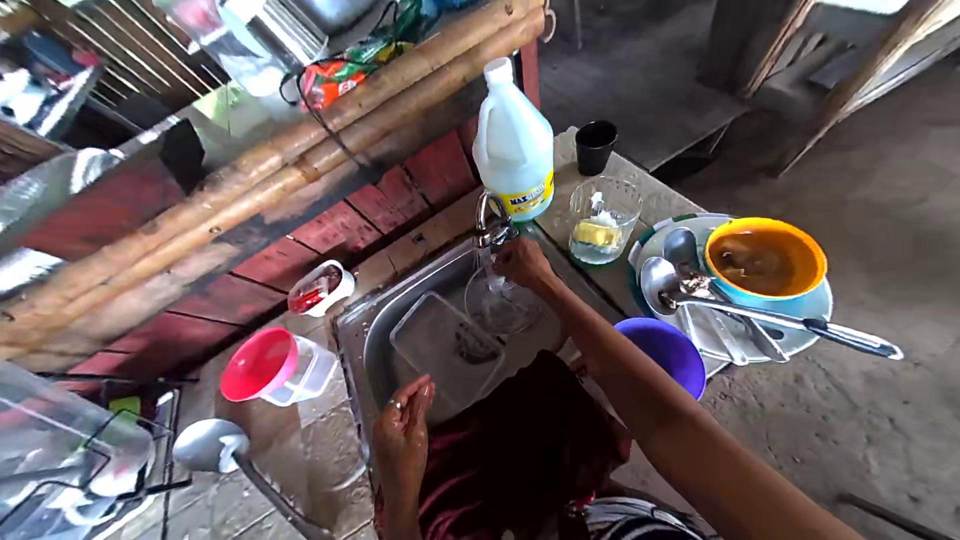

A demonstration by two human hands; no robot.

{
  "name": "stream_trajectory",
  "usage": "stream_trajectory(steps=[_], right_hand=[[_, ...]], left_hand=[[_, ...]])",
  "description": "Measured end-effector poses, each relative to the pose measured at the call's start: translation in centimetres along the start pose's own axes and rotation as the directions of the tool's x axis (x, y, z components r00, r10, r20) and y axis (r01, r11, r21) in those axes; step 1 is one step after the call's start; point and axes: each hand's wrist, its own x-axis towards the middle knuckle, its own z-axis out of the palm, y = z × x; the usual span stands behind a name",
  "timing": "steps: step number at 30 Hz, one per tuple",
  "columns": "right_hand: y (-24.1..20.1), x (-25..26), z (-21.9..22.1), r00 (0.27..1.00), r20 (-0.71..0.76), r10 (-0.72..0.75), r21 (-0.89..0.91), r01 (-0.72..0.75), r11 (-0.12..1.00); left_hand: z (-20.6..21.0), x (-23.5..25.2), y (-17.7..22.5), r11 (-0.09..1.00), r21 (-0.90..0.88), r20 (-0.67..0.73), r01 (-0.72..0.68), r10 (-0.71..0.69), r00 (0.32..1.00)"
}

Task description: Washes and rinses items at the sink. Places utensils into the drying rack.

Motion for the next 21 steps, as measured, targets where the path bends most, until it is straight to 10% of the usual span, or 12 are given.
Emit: stream_trajectory(steps=[8,21], right_hand=[[-0.8,-5.7,-0.9,0.999,-0.031,-0.026,-0.089,0.023,0.996],[-1.0,-0.5,2.7,0.998,-0.054,0.03,0.023,-0.029,0.999]], left_hand=[[-2.4,-4.3,-4.5,0.994,-0.078,-0.116,0.078,-0.086,0.989],[-6.2,-7.1,-8.6,0.996,-0.073,-0.201,0.059,-0.073,0.977]])
